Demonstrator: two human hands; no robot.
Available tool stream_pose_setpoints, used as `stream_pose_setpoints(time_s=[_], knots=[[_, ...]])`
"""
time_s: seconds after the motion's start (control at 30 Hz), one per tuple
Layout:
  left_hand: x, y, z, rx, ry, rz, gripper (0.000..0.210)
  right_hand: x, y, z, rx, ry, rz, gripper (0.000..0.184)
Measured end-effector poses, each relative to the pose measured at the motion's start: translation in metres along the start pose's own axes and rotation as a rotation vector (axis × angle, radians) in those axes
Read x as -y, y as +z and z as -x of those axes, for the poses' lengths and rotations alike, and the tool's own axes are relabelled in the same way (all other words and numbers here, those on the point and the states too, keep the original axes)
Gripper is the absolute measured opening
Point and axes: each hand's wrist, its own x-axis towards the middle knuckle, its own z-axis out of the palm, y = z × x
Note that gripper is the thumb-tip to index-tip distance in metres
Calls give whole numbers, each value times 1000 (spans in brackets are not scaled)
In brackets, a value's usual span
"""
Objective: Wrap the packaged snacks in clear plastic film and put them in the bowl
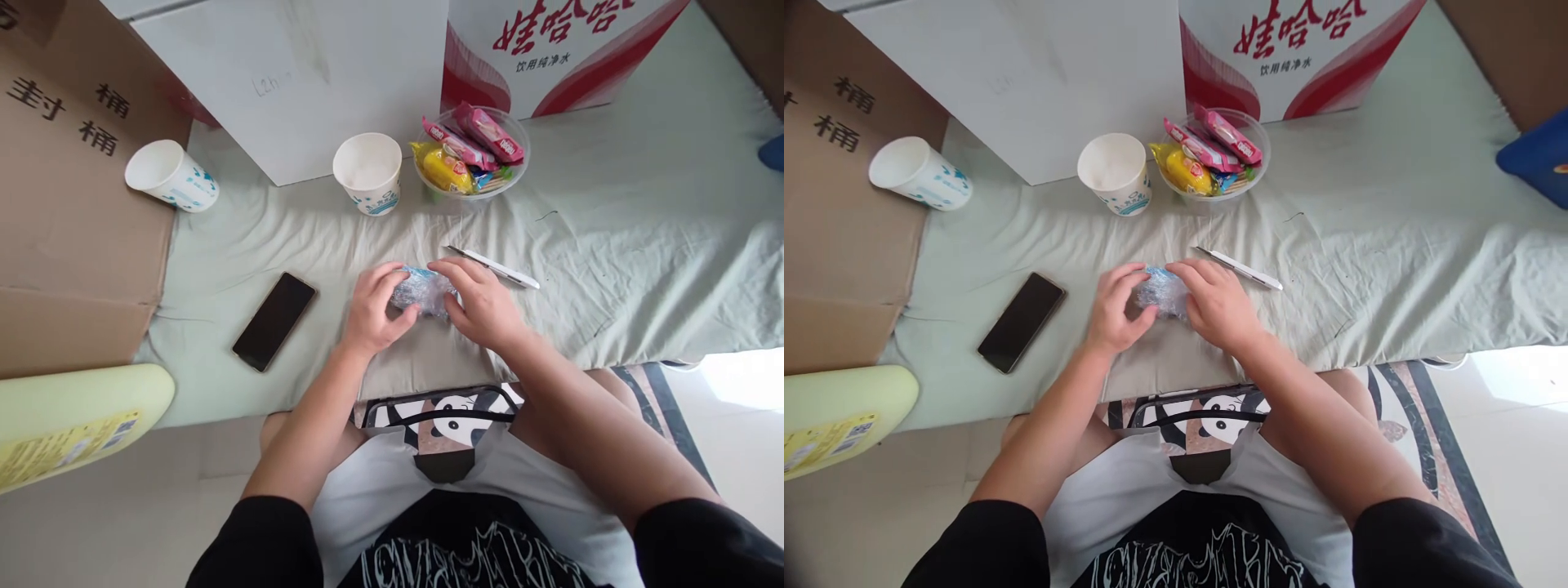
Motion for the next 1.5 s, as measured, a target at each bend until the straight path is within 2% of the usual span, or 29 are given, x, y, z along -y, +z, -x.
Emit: stream_pose_setpoints(time_s=[0.1, 0.17, 0.3, 0.4, 0.47, 0.5, 0.57, 0.6, 0.67, 0.77, 0.9, 1.0, 1.07, 1.1, 1.17, 1.23, 1.3, 1.37, 1.4, 1.43, 1.5], knots=[[-2, 2, -2, 161, 16, -27, 48, -5, 2, -2, -44, -5, -32, 37], [-1, 2, -2, 193, -9, -31, 44, -12, -1, -3, -128, -12, -65, 25], [5, 0, -1, 112, -49, -6, 17, -25, -10, -4, -257, 47, -123, 18], [8, -3, -1, -26, -115, 64, 20, -29, -13, -3, -285, 139, -143, 19], [7, -4, -2, -75, -121, 106, 18, -30, -13, -3, -285, 180, -157, 19], [6, -4, -2, -54, -95, 115, 21, -30, -12, -4, -282, 185, -165, 18], [3, -2, -2, 67, -26, 113, 40, -29, -10, -5, -275, 178, -177, 17], [2, -1, -1, 127, -11, 113, 43, -28, -10, -6, -274, 173, -178, 17], [0, 1, 0, 168, -58, 147, 26, -28, -10, -7, -279, 174, -175, 17], [3, 0, -1, 31, -288, 321, 7, -29, -11, -7, -280, 205, -172, 16], [17, -8, -7, -284, -599, 624, 15, -37, -13, -5, -279, 290, -123, 14], [28, -17, -9, -444, -712, 651, 26, -43, -18, -4, -364, 346, -76, 18], [31, -23, -8, -477, -733, 555, 21, -42, -23, -3, -457, 327, -62, 23], [30, -25, -8, -473, -699, 487, 17, -39, -25, -2, -485, 282, -55, 26], [25, -29, -7, -391, -522, 325, 19, -31, -27, 0, -445, 120, -21, 24], [18, -30, -6, -199, -281, 143, 24, -24, -25, 2, -296, -59, 53, 25], [11, -29, -6, 30, -136, -3, 31, -23, -18, 2, -145, -146, 142, 29], [7, -27, -5, 184, -133, -69, 24, -28, -11, 1, -105, -110, 207, 21], [5, -28, -5, 222, -163, -66, 16, -31, -9, 0, -137, -61, 229, 16], [4, -28, -4, 241, -205, -39, 12, -33, -8, -1, -200, -1, 250, 14], [0, -31, -3, 251, -314, 93, 24, -33, -9, -3, -380, 117, 308, 18]])
